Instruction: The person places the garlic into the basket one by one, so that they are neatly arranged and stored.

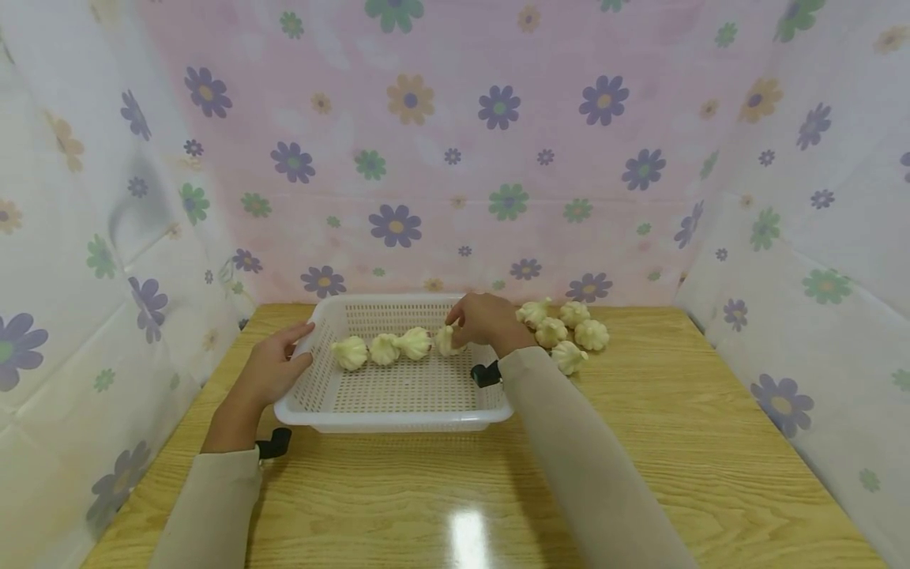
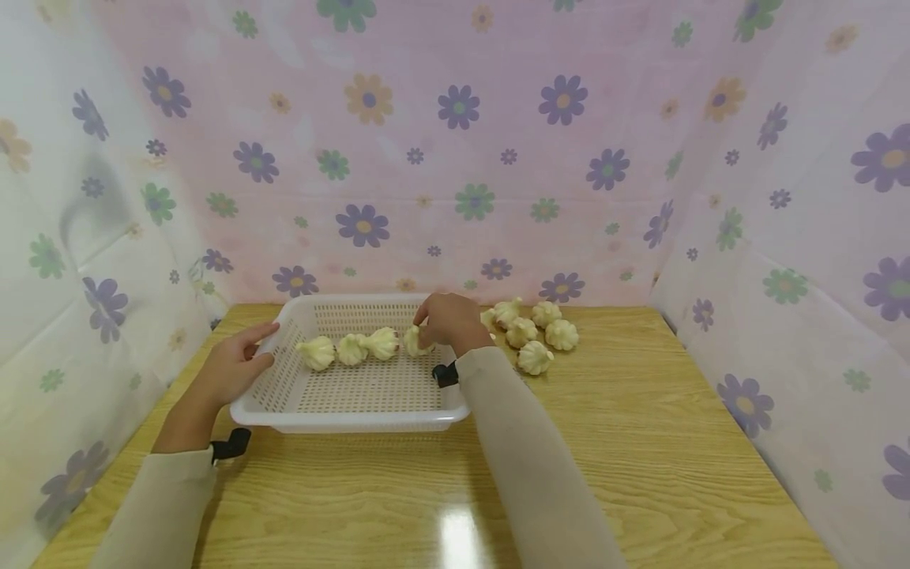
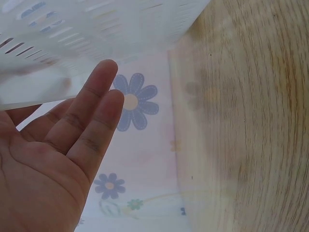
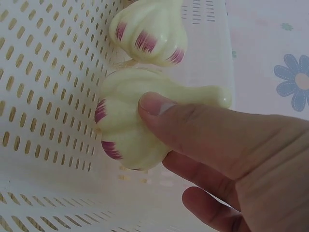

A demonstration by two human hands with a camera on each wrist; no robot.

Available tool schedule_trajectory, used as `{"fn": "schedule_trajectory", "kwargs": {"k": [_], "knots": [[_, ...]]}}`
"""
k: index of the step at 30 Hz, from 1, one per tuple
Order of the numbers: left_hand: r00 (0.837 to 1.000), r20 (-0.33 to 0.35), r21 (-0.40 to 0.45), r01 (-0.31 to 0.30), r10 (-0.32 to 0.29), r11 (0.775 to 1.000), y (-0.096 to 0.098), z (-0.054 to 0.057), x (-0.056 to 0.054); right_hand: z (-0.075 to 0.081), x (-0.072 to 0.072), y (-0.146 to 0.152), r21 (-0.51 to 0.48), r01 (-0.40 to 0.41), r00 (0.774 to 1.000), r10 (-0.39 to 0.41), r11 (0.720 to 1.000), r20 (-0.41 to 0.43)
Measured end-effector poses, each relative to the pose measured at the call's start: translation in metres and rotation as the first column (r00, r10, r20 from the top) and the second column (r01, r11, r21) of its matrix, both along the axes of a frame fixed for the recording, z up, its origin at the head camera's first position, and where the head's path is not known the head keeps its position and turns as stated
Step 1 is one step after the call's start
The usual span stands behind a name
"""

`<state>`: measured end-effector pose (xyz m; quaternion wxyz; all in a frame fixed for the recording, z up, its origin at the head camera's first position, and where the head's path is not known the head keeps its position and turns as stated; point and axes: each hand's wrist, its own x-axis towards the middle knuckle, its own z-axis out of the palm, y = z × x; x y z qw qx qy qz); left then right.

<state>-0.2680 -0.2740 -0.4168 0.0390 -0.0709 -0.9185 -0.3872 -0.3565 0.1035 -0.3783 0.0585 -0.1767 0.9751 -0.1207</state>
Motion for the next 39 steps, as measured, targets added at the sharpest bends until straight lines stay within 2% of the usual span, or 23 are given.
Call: {"fn": "schedule_trajectory", "kwargs": {"k": [14,31,39], "knots": [[1.0,0.005,0.003,-0.001,0.001,1.0,-0.0005,-0.0005,0.0009,-0.0042,-0.0018,-0.0037,0.047,0.005,0.999,-0.004,0.999,-0.036],[1.0,0.023,0.023,-0.002,0.001,1.0,0.0001,-0.0011,0.0002,-0.0047,-0.0031,-0.002,-0.013,0.017,0.999,-0.018,1.0,-0.033],[1.0,0.03,0.028,-0.008,0.007,1.0,0.0012,-0.0003,0.0009,0.0023,0.001,-0.0019,-0.016,0.015,1.0,-0.015,1.0,-0.003]]}}
